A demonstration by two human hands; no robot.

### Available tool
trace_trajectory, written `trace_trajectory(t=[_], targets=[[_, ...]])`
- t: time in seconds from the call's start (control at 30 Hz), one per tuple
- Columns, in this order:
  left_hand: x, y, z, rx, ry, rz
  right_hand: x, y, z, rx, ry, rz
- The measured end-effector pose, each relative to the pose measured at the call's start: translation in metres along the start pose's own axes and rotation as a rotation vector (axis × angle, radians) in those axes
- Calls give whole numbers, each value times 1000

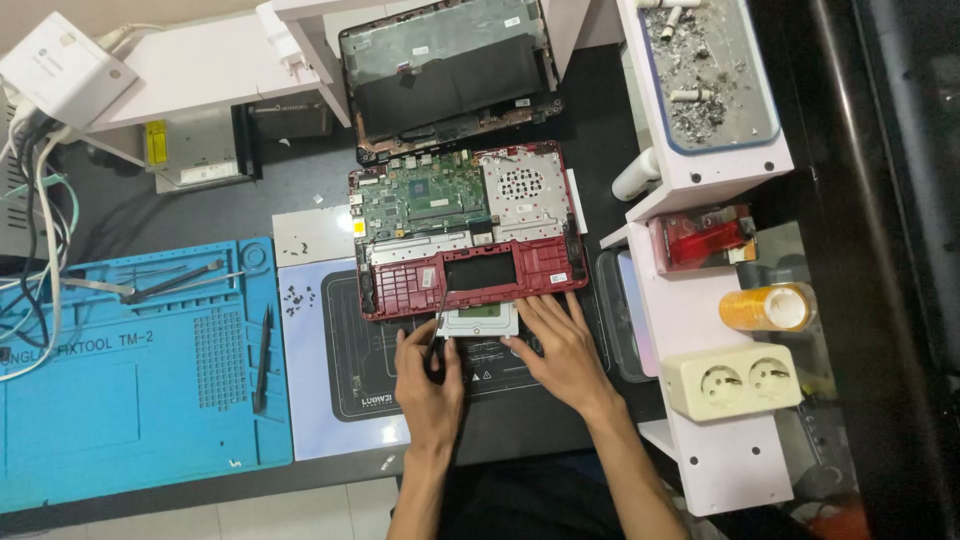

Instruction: The person removes a small circuit board from a disassembled laptop using a screwdriver and places it on the workbench. They then use the screwdriver to loosen screws on the laptop's red palm rest and lift the component away from the main chassis.

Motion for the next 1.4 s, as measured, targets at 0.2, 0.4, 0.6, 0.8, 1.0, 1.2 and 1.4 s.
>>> trace_trajectory(t=[0.2,0.4,0.6,0.8,1.0,1.2,1.4], targets=[[-2,-2,2,-58,-122,18,-4,-6,6,74,-2,-34],[-1,-4,-5,-67,-73,17,-11,-5,8,123,20,-85],[-7,-7,0,-81,-121,-12,-14,-12,19,237,65,-141],[-5,-8,-1,-89,-92,-32,-19,-7,16,334,140,-129],[-7,-10,-2,-81,-94,-49,-18,-15,19,487,209,-116],[-15,-11,5,-104,-18,-81,-24,-1,9,879,258,-126],[6,-17,-13,-164,-112,-50,-7,3,7,1159,354,-83]])
Point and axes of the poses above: each hand's wrist, its own x-axis towards the middle knuckle, its own y-axis out of the palm, z = x × y, the point moved 4 cm from there along x, towards the middle knuckle, and after that the axes turned 5 degrees about -x, right-handed, at the moved point
